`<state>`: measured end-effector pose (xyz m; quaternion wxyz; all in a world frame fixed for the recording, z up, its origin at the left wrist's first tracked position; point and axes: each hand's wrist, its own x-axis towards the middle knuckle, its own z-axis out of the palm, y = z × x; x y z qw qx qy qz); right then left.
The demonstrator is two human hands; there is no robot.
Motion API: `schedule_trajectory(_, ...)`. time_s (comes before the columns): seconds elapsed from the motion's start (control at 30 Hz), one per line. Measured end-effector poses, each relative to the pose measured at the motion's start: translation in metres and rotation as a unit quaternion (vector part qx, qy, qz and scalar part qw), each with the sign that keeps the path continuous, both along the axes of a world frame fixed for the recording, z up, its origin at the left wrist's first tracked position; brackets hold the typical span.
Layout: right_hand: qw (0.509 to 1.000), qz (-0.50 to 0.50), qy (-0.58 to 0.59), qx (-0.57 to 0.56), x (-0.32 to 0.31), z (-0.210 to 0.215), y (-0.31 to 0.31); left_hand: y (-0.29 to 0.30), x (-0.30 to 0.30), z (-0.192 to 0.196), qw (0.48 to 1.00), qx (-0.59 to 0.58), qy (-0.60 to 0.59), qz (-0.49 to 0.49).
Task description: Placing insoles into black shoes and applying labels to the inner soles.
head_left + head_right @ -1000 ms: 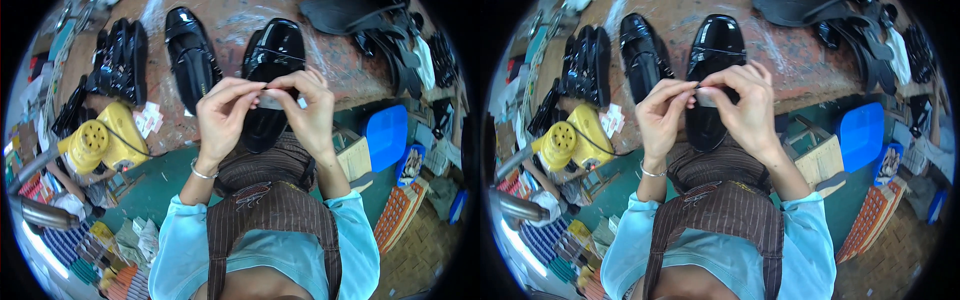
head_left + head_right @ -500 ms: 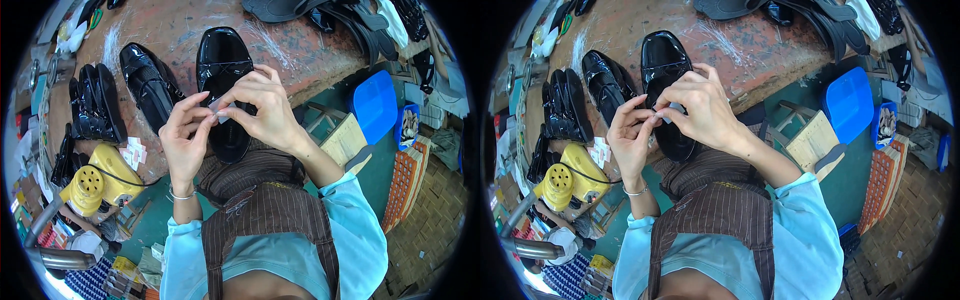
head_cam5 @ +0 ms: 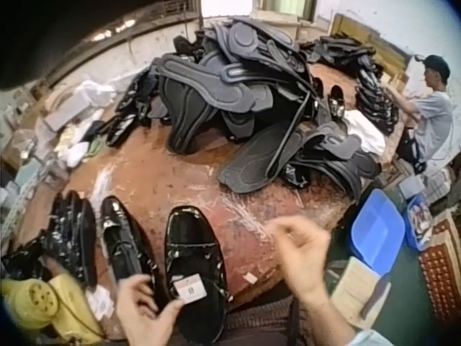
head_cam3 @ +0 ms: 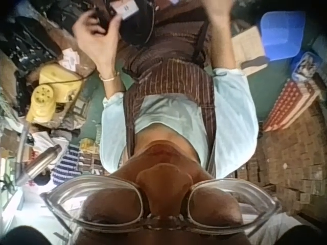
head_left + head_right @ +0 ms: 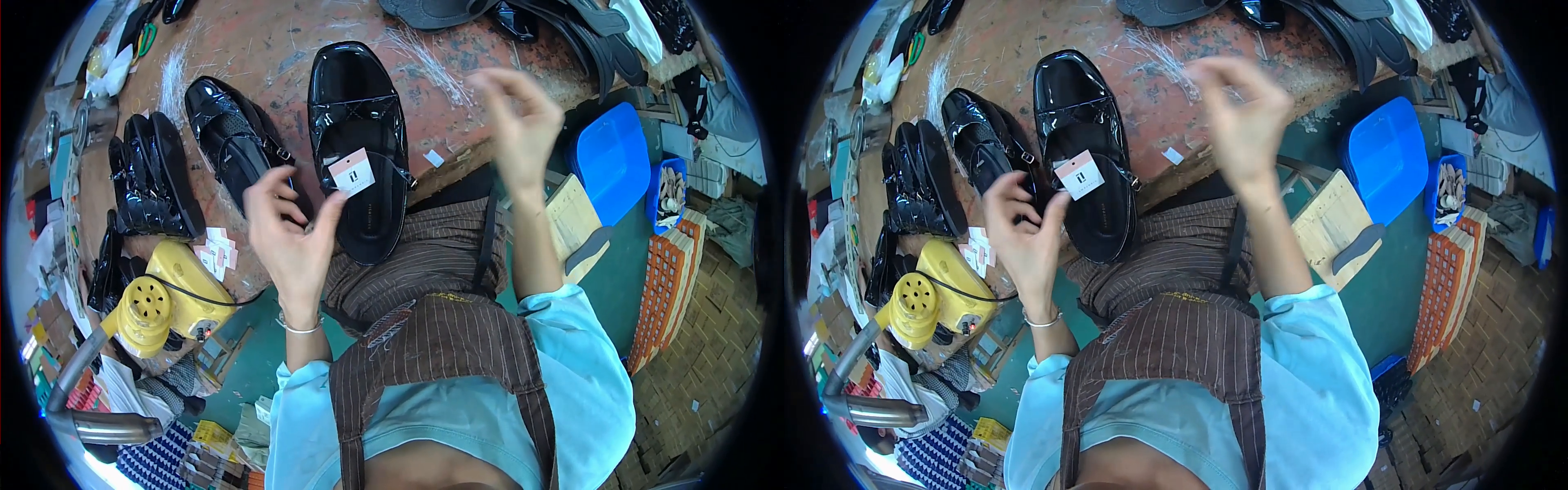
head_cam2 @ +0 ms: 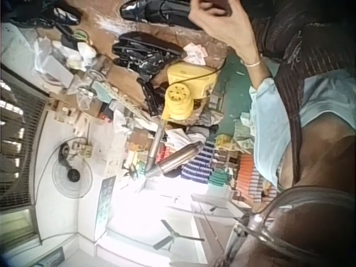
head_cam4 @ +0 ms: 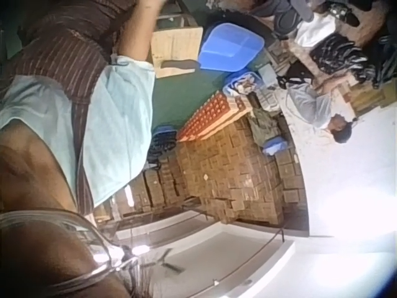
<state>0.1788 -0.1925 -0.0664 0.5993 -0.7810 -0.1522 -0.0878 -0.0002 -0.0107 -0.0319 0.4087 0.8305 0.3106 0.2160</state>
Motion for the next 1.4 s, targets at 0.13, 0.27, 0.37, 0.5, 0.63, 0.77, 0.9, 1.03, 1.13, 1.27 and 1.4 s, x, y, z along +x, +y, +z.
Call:
schedule_trajectory(0.13,0.938,-0.068,0.029,-0.338,0.055,-0.055,-0.063,-0.002,-0.002,-0.01,0.981,-0.012,0.149,-0.124)
schedule_trajectory(0.27,0.914,0.015,-0.034,-0.404,0.058,-0.064,-0.065,0.013,0.001,-0.008,0.998,0.008,-0.056,-0.029)
schedule_trajectory(0.37,0.913,0.031,-0.04,-0.404,0.064,-0.064,-0.071,0.059,0.016,0.012,0.967,0.14,-0.194,0.091)
schedule_trajectory(0.5,0.97,0.035,0.088,-0.223,0.059,-0.061,-0.067,0.127,0.012,0.002,0.976,0.195,-0.077,0.051)
schedule_trajectory(0.63,0.961,0.131,0.242,0.004,0.056,-0.042,-0.063,0.141,-0.009,-0.034,0.975,0.141,0.17,0.031)
schedule_trajectory(0.77,0.908,0.172,0.34,0.176,0.05,-0.007,-0.065,0.14,-0.021,-0.017,0.997,-0.008,0.072,0.016)
schedule_trajectory(0.9,0.926,0.172,0.279,0.189,0.061,-0.011,-0.091,0.13,-0.075,-0.024,0.988,0.064,0.097,0.106)
schedule_trajectory(1.03,0.935,0.18,0.199,0.231,0.055,-0.001,-0.078,0.114,-0.133,-0.061,0.96,0.153,0.211,0.108)
schedule_trajectory(1.13,0.925,0.251,0.179,0.222,0.045,0.016,-0.069,0.102,-0.154,-0.081,0.923,0.259,0.255,0.129)
schedule_trajectory(1.27,0.921,0.253,0.204,0.215,0.035,0.022,-0.063,0.103,-0.161,-0.09,0.947,0.188,0.202,0.163)
schedule_trajectory(1.4,0.927,0.237,0.203,0.207,0.029,0.021,-0.06,0.105,-0.16,-0.092,0.914,0.29,0.238,0.155)
